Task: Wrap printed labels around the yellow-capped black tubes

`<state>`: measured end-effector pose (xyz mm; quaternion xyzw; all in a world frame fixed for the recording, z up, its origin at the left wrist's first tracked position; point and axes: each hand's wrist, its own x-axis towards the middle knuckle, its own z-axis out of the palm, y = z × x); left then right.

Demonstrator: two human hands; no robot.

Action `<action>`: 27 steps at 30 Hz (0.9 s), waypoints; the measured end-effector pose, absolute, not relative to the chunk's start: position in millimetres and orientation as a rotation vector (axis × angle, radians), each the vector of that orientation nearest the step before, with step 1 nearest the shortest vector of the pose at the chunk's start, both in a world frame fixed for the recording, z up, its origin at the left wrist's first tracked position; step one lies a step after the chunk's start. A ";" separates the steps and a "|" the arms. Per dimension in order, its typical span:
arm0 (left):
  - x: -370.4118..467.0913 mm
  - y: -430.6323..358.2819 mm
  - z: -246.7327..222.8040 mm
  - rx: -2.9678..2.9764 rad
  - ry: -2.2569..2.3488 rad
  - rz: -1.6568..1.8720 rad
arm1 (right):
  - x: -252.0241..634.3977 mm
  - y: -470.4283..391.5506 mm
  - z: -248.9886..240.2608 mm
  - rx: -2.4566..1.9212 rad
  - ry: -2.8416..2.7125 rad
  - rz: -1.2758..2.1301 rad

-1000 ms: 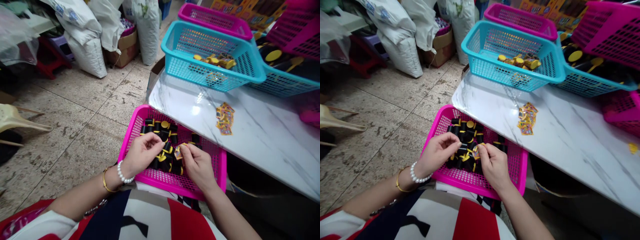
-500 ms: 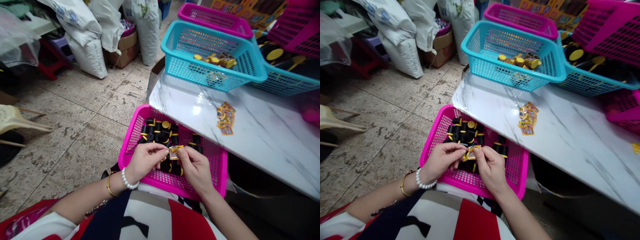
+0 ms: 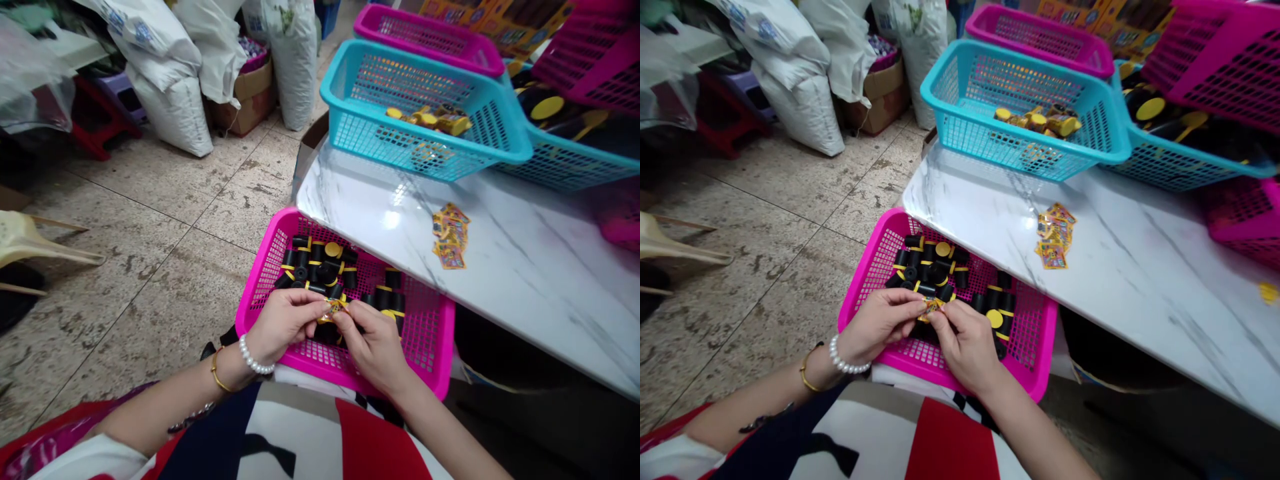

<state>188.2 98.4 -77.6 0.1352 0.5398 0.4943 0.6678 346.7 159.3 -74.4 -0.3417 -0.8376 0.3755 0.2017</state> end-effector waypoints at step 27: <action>185.1 95.3 -78.9 0.361 1.251 0.912 | 331.1 243.5 -93.8 -1.385 -2.829 0.484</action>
